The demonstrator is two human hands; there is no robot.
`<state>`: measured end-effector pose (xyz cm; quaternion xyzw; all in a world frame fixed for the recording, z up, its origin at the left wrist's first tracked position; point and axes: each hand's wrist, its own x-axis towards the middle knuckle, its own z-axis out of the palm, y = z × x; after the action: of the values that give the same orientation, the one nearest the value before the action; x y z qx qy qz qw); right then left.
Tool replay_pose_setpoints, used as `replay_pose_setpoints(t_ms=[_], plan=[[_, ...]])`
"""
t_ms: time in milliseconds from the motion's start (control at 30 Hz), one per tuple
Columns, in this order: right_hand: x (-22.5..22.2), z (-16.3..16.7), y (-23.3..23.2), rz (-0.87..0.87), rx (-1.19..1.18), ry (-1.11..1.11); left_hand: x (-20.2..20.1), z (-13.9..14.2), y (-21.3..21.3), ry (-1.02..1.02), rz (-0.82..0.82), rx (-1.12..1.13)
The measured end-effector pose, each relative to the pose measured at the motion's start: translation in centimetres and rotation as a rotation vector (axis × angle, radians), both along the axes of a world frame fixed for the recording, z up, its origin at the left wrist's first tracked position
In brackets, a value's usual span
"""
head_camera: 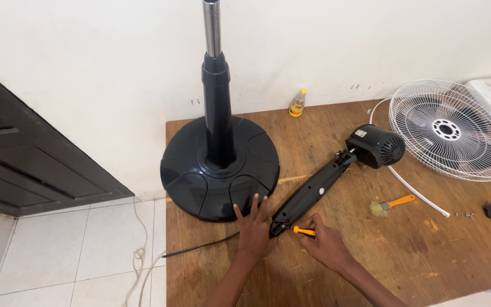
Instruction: The person services a pedestal fan lying on a wooden table. They hold the fan's pole and motor housing while using a screwdriver to loosen and remove screws from the housing, handle small removed parts, and near the end use a brush to clean dust from the motor area.
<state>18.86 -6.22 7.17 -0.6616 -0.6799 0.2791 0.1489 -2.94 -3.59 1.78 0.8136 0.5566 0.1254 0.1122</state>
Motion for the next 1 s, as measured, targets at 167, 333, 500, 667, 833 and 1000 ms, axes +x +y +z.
replay_pose_setpoints(t_ms=[167,333,500,667,833,1000], plan=[[-0.5,0.8,0.0,0.016,0.075,-0.11,0.2,-0.2,0.1,-0.01,0.021,-0.06],[-0.8,0.9,0.9,-0.136,-0.197,-0.212,0.2,-0.1,0.3,0.021,0.018,-0.082],[0.6,0.9,0.7,0.138,-0.058,0.105,0.4,-0.2,0.3,0.024,0.022,-0.066],[0.1,0.2,0.5,0.13,0.057,-0.215,0.4,0.1,0.6,0.009,-0.017,-0.069],[-0.4,0.0,1.2,-0.105,-0.284,-0.126,0.4,0.6,1.0,0.035,-0.011,-0.105],[1.0,-0.6,0.8,0.069,-0.021,0.086,0.6,0.8,1.3,0.073,-0.007,-0.186]])
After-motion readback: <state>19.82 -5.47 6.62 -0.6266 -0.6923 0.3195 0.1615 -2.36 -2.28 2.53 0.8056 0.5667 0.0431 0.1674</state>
